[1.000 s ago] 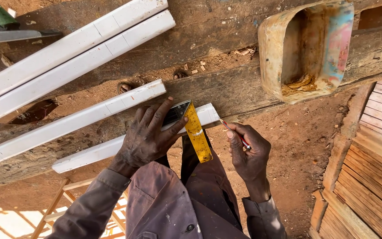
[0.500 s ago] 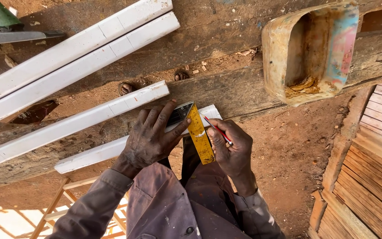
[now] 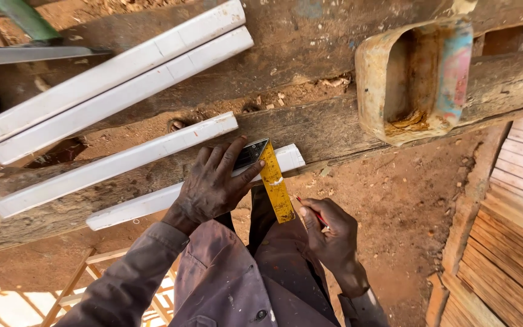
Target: Using a combination square and a pencil to mark measurement lines on white profile pieces on a workbench.
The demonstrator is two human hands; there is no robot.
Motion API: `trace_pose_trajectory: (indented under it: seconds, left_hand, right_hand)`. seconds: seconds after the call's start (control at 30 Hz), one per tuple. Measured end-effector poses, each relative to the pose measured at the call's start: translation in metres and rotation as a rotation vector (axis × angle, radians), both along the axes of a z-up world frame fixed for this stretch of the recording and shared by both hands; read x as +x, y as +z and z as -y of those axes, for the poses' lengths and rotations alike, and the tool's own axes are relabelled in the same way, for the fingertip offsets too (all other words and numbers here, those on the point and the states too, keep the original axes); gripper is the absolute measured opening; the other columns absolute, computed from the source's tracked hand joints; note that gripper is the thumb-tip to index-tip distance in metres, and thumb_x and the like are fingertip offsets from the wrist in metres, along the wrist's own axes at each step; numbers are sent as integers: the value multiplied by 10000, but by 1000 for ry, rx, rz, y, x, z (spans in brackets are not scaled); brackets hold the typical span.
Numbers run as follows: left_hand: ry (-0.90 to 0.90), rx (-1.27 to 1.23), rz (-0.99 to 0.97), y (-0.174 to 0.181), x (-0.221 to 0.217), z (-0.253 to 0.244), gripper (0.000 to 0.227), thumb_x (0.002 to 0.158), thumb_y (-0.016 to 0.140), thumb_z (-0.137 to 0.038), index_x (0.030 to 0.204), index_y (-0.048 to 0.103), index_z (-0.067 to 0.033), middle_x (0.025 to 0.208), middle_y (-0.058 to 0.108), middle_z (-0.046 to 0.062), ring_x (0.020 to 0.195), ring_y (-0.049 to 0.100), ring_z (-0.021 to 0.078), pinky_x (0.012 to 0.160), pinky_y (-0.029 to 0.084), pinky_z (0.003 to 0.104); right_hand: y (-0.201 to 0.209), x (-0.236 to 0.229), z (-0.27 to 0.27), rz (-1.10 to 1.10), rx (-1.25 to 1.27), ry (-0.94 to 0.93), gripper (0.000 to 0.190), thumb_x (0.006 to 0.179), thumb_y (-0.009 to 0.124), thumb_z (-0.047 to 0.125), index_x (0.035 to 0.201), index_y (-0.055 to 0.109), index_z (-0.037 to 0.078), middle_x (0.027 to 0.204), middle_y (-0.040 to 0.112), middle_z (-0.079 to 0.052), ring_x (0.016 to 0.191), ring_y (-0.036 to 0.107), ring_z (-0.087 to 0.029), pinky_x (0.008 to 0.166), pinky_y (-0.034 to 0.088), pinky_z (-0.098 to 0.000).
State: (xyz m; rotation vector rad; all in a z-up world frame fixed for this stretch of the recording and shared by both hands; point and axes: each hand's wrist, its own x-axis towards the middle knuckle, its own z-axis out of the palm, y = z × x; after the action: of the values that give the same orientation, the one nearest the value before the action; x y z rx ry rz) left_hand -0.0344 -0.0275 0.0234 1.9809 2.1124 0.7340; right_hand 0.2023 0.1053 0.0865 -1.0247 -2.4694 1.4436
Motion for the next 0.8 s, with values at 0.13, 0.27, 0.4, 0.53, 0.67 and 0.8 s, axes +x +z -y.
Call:
trace_pose_trajectory:
  seconds: [0.13,0.27,0.4,0.53,0.67,0.8]
  left_hand:
    - [82,116,63,-2,7,-1,393,992,661,-476,1273,670,-202,1340,570,280,973,617,391,710,445,454]
    - [193,178,98,3,15,11,294,902,741,-328,1158,753,-184,1236,616,240,926,641,406,628,510,454]
    - [341,220,156,28,19,24,196,995,660,-215,1140,790,-219,1160,675,194,879,670,371,661,544,410]
    - [632,-13,1016,76,41,25,325,955,669,-130,1273,732,-160,921,757,159,926,724,280,765,549,363]
    - [635,-111,1915,155,74,-2,508,1008,524,-171,1456,455,58,647,689,240,499,593,135,455,338,197]
    - [654,25,2206,108,129,-16,565,959,647,-215,1417,478,69,820,650,187,602,649,158,356,433,214]
  right_hand:
    - [23,-7,-12,-26,-61,-170,122,951,681,107,1020,755,39,793,713,-83,692,671,-128,598,561,-260]
    - [34,7,-28,-146,-151,-310,89,894,733,19,980,754,9,626,620,-80,534,558,-80,504,526,-249]
    - [39,24,-48,-234,-240,-359,50,887,717,-4,930,708,-29,592,597,-105,456,550,-94,436,502,-239]
    - [36,28,-49,-241,-433,-435,169,947,687,109,854,690,-32,581,568,-130,454,511,-117,412,490,-271]
    - [36,14,-34,-218,-568,-295,381,1048,531,269,876,686,-33,579,601,-147,427,509,-116,410,445,-243]
    - [21,25,-23,-377,-749,-319,436,1099,460,311,1175,624,-86,737,610,-134,365,345,-34,318,312,-183]
